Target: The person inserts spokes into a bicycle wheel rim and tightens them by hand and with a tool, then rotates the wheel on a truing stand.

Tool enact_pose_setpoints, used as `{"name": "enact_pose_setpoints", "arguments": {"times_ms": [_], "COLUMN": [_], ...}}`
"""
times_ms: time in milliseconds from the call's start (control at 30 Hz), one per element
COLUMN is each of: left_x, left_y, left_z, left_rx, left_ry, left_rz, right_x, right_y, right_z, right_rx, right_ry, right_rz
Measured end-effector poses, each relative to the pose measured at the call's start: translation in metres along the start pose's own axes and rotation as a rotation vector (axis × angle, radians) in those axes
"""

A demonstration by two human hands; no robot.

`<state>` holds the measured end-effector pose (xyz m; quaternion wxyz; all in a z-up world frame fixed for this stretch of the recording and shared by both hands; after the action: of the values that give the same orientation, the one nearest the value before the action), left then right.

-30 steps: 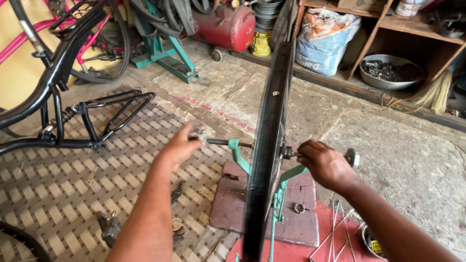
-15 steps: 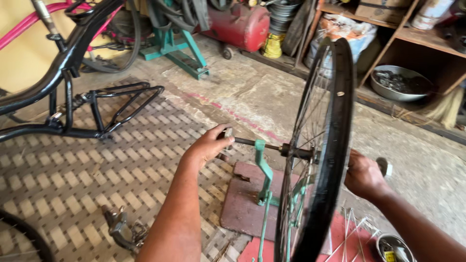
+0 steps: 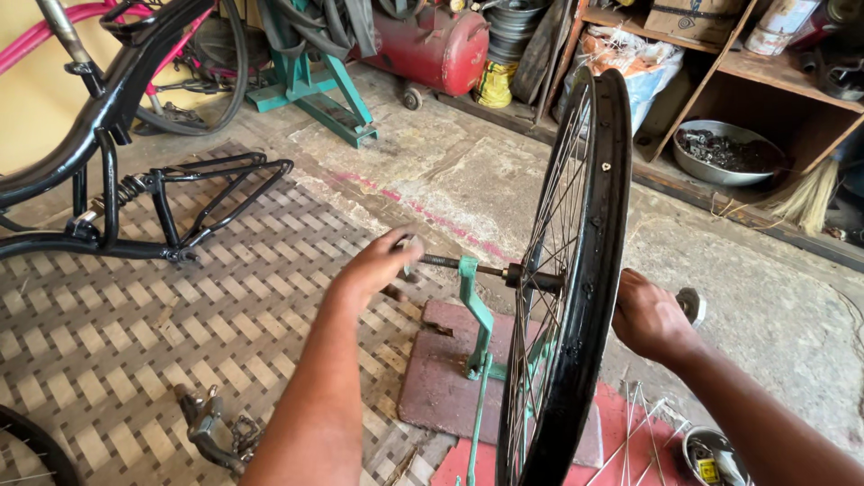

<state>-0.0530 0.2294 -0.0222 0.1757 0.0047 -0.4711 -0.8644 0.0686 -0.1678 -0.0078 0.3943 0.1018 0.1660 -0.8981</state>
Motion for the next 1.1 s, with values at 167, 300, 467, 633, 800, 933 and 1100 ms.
{"name": "enact_pose_setpoints", "arguments": {"times_ms": [167, 300, 467, 633, 800, 933, 1100], "left_x": [0.008, 0.03, 0.034, 0.065, 0.044, 0.047, 0.031], "left_y": [0.018, 0.029, 0.05, 0.061, 0.059, 0.053, 0.057], "left_z": [-0.005, 0.003, 0.001, 0.006, -0.004, -0.001, -0.007], "left_rx": [0.14, 0.302, 0.266, 0.508, 0.324, 0.486, 0.26], "left_ry": [-0.053, -0.09, -0.031, -0.056, -0.035, -0.031, -0.013], "left_rz": [0.089, 0.053, 0.133, 0.2, 0.186, 0.124, 0.162], "right_x": [0.001, 0.001, -0.003, 0.001, 0.001, 0.004, 0.001], "right_y": [-0.012, -0.019, -0.017, -0.021, -0.027, -0.028, -0.024], "right_z": [0.009, 0.015, 0.014, 0.022, 0.027, 0.033, 0.03], "right_rx": [-0.004, -0.023, -0.034, -0.037, -0.095, -0.086, -0.027], "right_ry": [-0.023, -0.03, -0.069, -0.002, -0.003, -0.009, -0.042], "right_rz": [-0.011, -0.008, -0.058, 0.017, -0.026, -0.022, -0.001]}}
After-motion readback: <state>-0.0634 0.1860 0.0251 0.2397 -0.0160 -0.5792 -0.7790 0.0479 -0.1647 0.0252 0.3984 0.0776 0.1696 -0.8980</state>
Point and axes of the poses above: each hand's wrist, its own x-axis away from the middle knuckle, its own z-axis out of the back of the hand, y = z × x, the point moved 4 cm from there along -x, towards the middle knuckle, and after that the axes turned 4 degrees about -x, right-handed, at the moved point
